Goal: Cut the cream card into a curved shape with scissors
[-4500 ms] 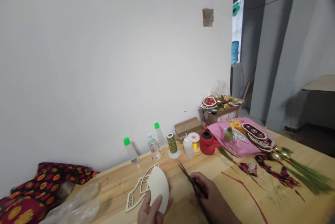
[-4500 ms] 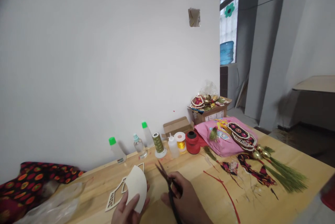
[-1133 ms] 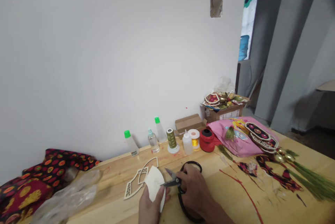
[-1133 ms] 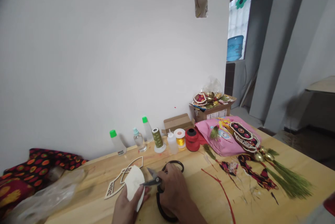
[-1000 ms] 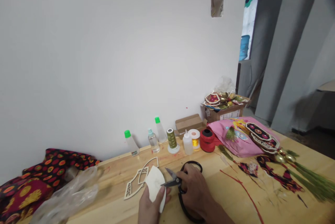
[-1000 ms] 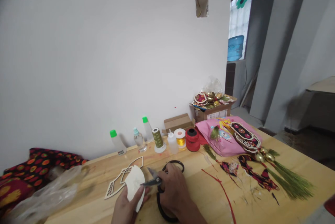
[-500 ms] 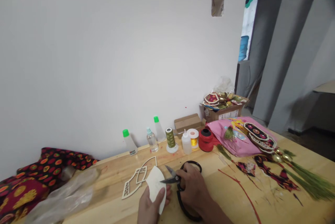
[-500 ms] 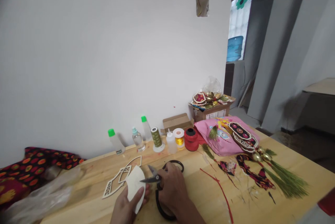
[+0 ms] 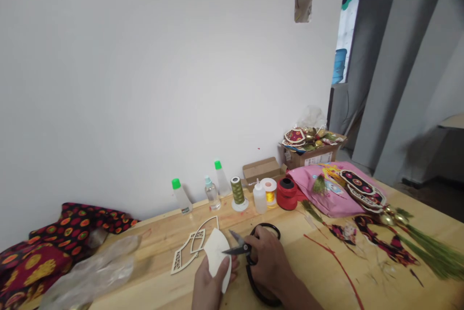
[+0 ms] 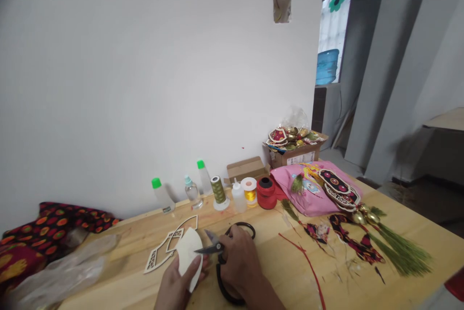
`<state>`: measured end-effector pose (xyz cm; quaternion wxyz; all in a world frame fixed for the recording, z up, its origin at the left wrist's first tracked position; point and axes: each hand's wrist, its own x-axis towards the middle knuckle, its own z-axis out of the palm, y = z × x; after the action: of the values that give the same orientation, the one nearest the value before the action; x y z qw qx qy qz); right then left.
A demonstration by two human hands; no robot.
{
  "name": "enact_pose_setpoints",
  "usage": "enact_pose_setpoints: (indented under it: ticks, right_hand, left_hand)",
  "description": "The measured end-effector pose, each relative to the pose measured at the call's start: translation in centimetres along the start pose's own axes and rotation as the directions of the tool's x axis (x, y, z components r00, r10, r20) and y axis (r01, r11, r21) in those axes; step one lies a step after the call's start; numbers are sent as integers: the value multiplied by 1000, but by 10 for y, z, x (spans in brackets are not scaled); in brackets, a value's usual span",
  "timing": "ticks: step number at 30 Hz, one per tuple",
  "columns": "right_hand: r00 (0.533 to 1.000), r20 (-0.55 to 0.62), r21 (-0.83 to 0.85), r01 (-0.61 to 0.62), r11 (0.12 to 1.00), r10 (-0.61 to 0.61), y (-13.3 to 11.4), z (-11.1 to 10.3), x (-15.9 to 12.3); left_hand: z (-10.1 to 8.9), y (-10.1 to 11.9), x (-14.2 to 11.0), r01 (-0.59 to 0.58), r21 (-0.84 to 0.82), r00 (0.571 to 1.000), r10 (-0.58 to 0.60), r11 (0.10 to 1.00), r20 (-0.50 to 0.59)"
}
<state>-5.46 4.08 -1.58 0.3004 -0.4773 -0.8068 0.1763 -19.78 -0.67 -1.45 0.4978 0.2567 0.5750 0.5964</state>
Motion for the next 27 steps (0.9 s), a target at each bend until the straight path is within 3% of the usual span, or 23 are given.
enact_pose_setpoints:
  ticks: [9,15,18,27]
  right_hand:
    - [997,-3,-8,-76,997,76,-1,-2,1]
    - [1000,3,-4,-1,1000,1,-3,-3,0]
    - [999,21,4,32,999,-32,-4,-3,0]
    - [999,18,0,-32,999,32,-2,1,1]
  left_hand:
    - [1,-8,4,-3,2,1000,3,1000,11]
    - [-4,-7,5,21,-44,998,-23,999,-53]
    - [-7,-5,4,5,-45,999,-7,999,-31]
    - [3,-5,3,-37,-2,998,37,999,-47]
